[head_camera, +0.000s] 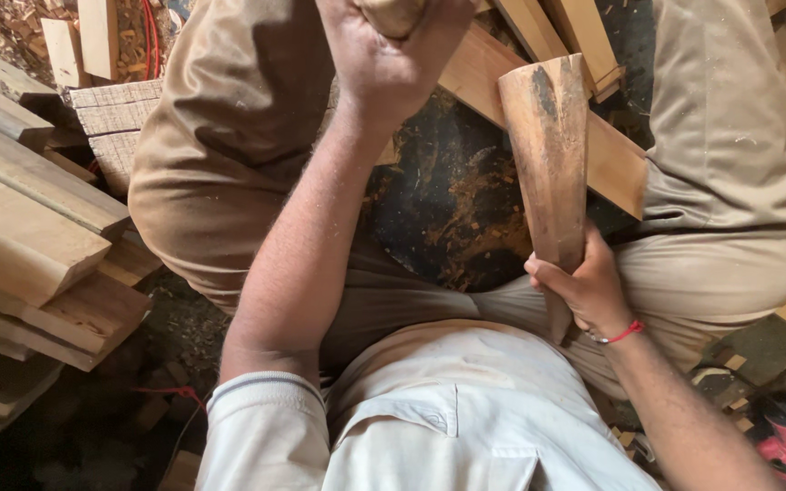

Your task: The person sits on the floor and uses a chisel and a wooden mallet to carve a small wooden piece. They repeatedly strike the chisel to remove wood shavings and occasionally inspect the carved surface.

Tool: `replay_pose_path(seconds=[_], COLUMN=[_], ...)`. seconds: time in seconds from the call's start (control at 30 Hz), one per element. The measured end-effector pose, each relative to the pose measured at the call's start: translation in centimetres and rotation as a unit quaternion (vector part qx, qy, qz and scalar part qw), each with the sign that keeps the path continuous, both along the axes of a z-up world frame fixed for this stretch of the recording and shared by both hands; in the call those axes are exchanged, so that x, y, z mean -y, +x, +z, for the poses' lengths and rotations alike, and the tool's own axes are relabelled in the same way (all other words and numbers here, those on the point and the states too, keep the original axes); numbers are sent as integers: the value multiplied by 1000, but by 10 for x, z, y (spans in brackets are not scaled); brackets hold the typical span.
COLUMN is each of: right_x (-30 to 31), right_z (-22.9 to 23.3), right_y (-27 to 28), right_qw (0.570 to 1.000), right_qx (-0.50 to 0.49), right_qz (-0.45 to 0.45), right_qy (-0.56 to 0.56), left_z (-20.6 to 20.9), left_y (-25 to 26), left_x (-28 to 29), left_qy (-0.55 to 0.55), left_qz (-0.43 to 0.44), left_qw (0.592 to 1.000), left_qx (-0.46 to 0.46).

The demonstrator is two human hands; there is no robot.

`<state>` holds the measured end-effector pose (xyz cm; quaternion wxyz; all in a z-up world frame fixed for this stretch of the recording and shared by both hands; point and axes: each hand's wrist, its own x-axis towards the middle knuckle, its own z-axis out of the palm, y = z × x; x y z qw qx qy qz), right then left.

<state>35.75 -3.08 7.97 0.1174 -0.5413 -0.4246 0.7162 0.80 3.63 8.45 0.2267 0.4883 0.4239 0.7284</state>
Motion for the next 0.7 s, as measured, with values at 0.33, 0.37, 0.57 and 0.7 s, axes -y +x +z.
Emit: replay_pose_path(seconds=[0.33, 0.37, 0.57, 0.7], right_x=[-70, -77, -110, -134], right_z=[100, 117, 186, 209], right_y=[-23, -24, -67, -92], right_qw=[856, 846, 761, 653], right_qx=[98, 80, 111, 103], right_qz=[131, 128, 304, 378], right_qy=[491, 512, 562, 648], left_z=[12, 10, -19, -35], left_y=[11, 11, 6, -1], left_x=[0, 0, 0, 3], left_qy=[-3, -9, -36, -33], left_qz=[-6, -9, 78, 103], left_qw=[999, 998, 993, 983], left_qx=[54, 55, -83, -148])
